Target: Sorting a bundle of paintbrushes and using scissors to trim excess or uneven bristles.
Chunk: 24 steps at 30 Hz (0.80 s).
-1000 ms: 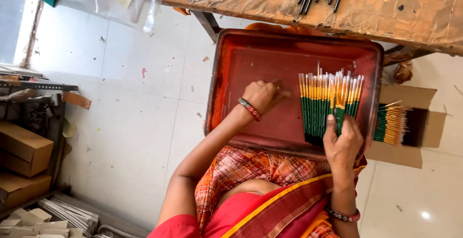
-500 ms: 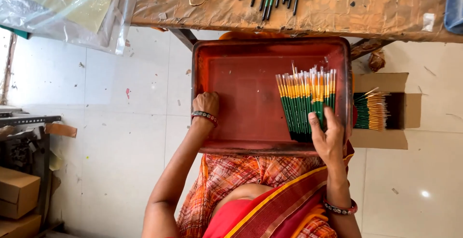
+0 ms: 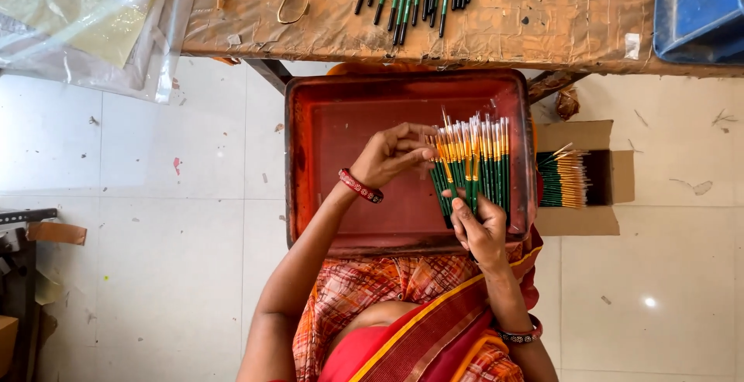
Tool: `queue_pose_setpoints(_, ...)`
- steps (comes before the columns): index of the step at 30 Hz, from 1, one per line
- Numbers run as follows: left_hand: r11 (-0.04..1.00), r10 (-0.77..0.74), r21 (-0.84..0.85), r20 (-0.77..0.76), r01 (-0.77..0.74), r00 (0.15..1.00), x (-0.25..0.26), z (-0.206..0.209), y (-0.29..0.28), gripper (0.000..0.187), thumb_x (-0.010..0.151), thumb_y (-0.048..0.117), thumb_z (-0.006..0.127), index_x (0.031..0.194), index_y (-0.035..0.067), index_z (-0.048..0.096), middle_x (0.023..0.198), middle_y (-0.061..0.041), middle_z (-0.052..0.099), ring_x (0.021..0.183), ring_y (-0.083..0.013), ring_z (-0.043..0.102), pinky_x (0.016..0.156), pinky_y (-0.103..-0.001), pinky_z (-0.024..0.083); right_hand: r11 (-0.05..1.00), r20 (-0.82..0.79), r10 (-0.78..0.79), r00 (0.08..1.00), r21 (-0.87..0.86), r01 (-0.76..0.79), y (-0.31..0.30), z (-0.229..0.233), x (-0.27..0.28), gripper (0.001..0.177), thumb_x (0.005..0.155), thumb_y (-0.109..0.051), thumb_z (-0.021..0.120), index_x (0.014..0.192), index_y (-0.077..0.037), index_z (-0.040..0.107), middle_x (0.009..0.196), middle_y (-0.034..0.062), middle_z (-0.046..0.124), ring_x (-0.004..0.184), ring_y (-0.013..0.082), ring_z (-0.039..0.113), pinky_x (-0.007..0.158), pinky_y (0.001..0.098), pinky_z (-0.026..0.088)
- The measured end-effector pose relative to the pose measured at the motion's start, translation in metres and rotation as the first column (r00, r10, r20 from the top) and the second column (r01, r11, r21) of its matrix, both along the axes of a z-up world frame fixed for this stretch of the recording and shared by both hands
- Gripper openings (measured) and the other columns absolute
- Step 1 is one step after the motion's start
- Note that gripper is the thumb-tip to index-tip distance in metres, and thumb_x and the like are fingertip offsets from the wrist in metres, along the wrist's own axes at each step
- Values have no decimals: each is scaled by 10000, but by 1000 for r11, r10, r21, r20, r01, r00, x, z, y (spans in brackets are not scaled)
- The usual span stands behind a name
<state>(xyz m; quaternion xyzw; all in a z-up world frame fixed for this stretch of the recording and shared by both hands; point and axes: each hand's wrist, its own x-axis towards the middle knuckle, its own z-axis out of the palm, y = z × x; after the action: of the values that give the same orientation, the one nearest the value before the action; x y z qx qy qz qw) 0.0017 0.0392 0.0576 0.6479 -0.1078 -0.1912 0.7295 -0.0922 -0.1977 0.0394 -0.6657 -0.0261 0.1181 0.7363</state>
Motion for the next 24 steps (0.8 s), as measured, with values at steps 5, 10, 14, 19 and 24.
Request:
queue_pose_setpoints(5,973,-7,-231,-106,-17,994,4,11,-3,274,1069,215,557,1275,36,586,1214,-114,726,1007,-146,737,851,-313,654,1000,98,6,995,28,-9,-5,-17,-3,269,1046,-232,618,1060,6,744,508,-33,517,377,14,387,335,208,283)
queue_pose_setpoints(10,941,58,-326,-104,-90,993,3,24,-2,235,1124,226,481,1282,53,509,1170,-92,711,985,-172,751,822,-314,656,1000,143,-22,989,-5,23,-4,-11,-5,245,1029,-220,645,1019,1,751,513,-30,535,388,16,422,332,209,309)
queue_pose_setpoints(14,923,85,-370,-62,-102,994,3,32,-2,244,1121,237,452,1300,73,469,1153,-77,693,967,-187,774,785,-311,666,1000,167,-12,986,1,12,-4,-9,-4,231,1025,-212,653,1024,-1,749,519,-28,540,389,18,426,342,211,315)
queue_pose_setpoints(19,928,106,-351,-75,-126,991,-2,31,-13,241,1119,235,463,1287,63,476,1126,-84,706,940,-190,768,762,-308,663,1000,202,12,979,10,-14,-5,-16,-4,232,1038,-214,644,1037,-7,749,502,-35,521,380,12,407,352,212,311)
queue_pose_setpoints(24,994,94,-62,66,-90,993,-21,18,-25,233,1104,239,528,1192,25,500,1058,-119,769,894,-206,779,701,-314,682,997,163,-40,986,-61,50,-1,-18,-4,277,1035,-248,612,1051,-13,757,478,-24,527,357,19,408,339,217,289)
